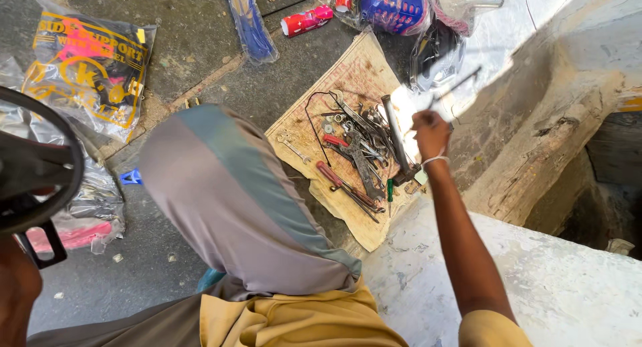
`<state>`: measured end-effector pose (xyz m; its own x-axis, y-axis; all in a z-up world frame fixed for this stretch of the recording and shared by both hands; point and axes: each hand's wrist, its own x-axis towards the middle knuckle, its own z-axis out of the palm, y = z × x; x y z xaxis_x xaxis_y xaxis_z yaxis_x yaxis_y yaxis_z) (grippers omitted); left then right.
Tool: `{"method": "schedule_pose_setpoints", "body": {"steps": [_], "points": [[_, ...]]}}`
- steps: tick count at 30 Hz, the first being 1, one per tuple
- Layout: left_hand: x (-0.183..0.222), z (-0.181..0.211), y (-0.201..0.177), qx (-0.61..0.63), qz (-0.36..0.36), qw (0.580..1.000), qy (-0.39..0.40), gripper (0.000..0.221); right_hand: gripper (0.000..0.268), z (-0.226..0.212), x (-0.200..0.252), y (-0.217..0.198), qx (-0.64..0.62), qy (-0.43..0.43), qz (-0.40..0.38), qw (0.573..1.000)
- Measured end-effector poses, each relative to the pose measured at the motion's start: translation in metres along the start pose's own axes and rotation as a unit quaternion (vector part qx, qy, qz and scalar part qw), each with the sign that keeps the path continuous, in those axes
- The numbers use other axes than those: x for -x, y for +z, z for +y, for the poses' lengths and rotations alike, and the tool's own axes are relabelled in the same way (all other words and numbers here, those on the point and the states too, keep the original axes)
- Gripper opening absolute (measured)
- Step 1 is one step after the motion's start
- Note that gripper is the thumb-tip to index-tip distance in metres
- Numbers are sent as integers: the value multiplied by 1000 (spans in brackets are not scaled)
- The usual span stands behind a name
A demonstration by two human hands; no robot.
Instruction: The person assembles small components onto a bicycle wheel using a screwdriver and pliers while sitting in a repair area with various bike parts scattered around.
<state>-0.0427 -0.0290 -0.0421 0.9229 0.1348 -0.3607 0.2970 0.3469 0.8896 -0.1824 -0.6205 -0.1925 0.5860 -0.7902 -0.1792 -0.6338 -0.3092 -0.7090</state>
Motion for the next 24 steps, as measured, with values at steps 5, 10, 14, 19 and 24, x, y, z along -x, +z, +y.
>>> {"method": "schedule_pose_setpoints", "body": {"steps": [5, 10, 14, 19, 24], "points": [[4, 2, -2, -26, 23, 998, -43, 29, 20, 101, 74, 51, 334, 21, -49, 941], [11, 5, 7, -34, -61, 997, 19, 32, 26, 58, 94, 134, 351, -362, -76, 860], [19, 10, 25, -118, -155, 977, 92, 28, 55, 22, 75, 167, 416, -335, -165, 829], [21, 10, 50, -211, -149, 962, 90, 21, 28, 8, 47, 162, 419, -272, -221, 838], [22, 15, 59, -181, -142, 966, 120, 25, 40, -123, 51, 111, 46, -240, -114, 963]]}}
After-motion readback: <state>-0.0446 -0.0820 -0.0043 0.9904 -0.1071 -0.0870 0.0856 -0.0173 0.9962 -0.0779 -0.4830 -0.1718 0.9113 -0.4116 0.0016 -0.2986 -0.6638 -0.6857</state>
